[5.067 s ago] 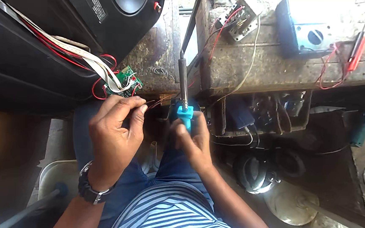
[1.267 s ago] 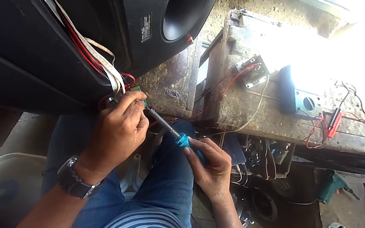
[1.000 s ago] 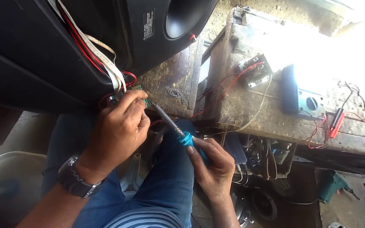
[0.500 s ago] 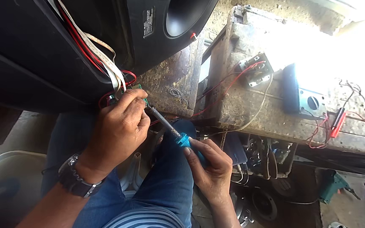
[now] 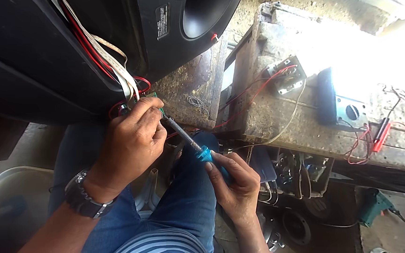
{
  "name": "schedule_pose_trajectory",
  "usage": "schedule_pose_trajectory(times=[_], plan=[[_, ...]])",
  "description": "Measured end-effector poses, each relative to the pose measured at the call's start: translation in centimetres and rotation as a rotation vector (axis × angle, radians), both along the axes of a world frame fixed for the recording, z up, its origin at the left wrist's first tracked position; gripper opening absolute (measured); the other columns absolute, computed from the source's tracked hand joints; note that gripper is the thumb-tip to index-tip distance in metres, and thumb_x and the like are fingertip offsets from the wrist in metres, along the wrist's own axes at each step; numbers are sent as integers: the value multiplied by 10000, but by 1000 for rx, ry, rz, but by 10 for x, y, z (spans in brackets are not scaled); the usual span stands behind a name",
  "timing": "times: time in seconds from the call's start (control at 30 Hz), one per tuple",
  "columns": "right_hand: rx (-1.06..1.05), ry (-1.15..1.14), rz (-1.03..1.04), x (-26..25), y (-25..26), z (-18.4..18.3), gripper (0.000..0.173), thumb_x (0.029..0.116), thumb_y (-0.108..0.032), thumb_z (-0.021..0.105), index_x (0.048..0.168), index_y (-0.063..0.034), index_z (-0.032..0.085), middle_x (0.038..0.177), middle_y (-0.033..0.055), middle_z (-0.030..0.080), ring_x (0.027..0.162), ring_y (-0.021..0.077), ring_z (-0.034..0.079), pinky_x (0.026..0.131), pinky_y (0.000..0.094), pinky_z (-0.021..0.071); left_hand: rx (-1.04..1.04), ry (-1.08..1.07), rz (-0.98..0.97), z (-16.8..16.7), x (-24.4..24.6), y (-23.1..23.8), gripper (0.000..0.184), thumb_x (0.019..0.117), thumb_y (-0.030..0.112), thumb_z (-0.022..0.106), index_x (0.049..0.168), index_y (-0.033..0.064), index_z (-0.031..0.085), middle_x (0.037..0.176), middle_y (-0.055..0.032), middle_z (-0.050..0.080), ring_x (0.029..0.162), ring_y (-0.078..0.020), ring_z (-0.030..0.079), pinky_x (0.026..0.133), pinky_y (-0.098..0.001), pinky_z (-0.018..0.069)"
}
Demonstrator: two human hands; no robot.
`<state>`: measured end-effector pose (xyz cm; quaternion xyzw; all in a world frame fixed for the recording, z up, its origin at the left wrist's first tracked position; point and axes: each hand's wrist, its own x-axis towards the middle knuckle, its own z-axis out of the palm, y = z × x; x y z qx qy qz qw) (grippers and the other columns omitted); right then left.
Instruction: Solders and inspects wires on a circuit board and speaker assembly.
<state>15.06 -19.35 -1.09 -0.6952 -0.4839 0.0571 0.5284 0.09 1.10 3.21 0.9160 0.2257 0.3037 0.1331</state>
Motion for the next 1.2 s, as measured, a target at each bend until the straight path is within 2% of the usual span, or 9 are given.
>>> schedule_pose_trajectory(times=[0.27, 0.73, 1.2], plan=[[14, -1, 5, 0, 1, -1, 207, 917, -131, 732, 1051, 18, 783, 878, 47, 688, 779, 50, 635, 665, 175, 549, -10, 4, 4, 0, 1, 0, 126, 941, 46, 592, 905, 5, 705, 1256, -157, 668, 752, -150, 656, 612, -285, 536], [67, 44, -4, 1, -2, -1, 194, 916, -104, 729, 1041, 38, 771, 895, 60, 700, 810, 68, 660, 713, 190, 582, -7, -2, 7, 1, 1, -1, 124, 937, 40, 593, 884, 4, 700, 1244, -160, 675, 759, -147, 664, 613, -279, 539], [45, 54, -24, -2, -7, -10, 219, 921, -135, 727, 1059, 29, 776, 886, 51, 690, 805, 57, 648, 703, 178, 566, 4, -3, 10, 0, 1, -1, 127, 938, 54, 601, 916, 5, 715, 1240, -148, 677, 761, -136, 662, 625, -270, 548]])
